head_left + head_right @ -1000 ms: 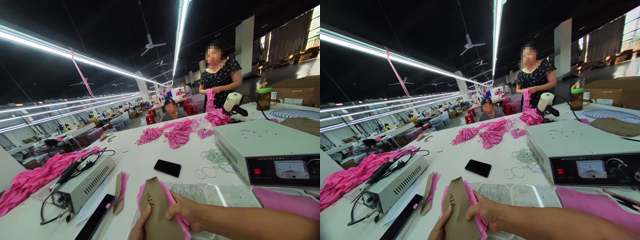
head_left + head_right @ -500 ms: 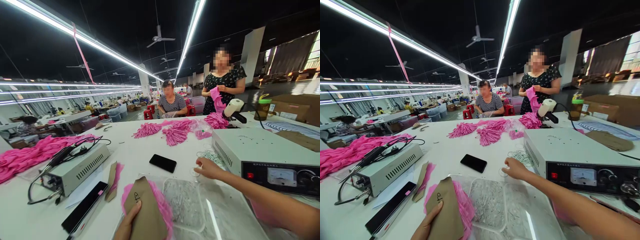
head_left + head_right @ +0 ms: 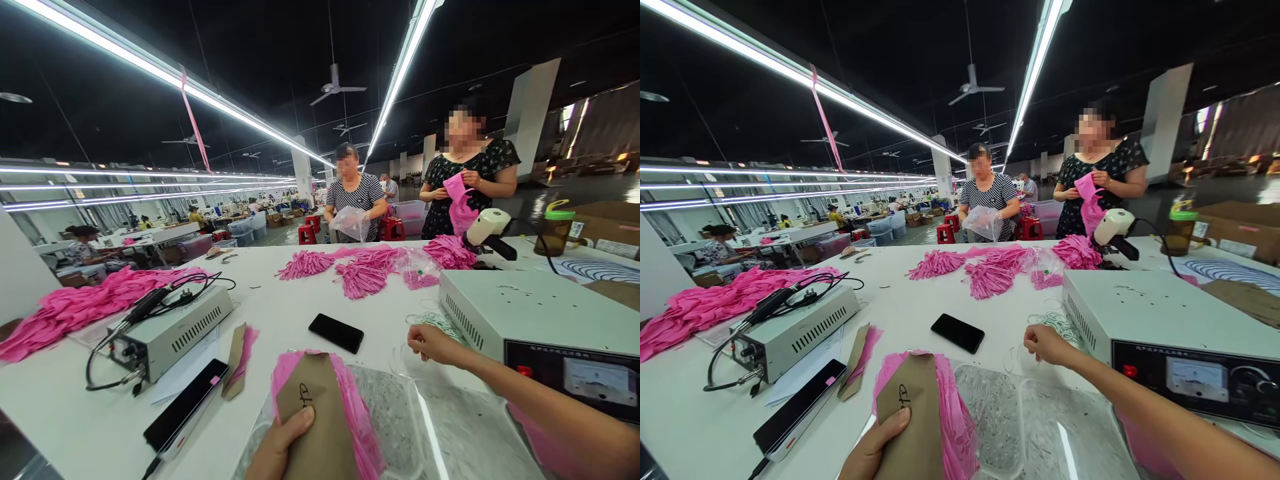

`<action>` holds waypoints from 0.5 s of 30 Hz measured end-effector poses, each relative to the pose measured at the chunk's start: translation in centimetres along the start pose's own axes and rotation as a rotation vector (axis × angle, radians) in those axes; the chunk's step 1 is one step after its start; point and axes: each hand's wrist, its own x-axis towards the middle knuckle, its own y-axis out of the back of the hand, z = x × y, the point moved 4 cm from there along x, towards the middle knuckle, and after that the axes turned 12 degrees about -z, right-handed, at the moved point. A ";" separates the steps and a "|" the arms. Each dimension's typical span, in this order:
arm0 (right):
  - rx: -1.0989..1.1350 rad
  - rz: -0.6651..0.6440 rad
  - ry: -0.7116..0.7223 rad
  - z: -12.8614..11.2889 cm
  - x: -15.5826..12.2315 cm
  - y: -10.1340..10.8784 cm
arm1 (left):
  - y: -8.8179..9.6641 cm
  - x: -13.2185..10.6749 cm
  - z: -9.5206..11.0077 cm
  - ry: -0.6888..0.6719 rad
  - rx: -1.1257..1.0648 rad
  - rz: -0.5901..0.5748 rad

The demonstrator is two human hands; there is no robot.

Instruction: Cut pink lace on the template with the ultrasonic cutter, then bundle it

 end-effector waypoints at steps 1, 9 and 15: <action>0.034 -0.008 0.007 -0.4 -0.3 0.0 | -0.3 0.2 0.0 0.011 0.010 -0.025; 0.389 -0.340 0.238 -8.0 -4.8 -7.1 | -3.9 0.6 -0.4 -0.056 0.081 -0.246; 0.696 -0.558 0.313 -12.1 -8.1 -12.6 | -5.6 0.3 -1.5 -0.046 0.278 -0.408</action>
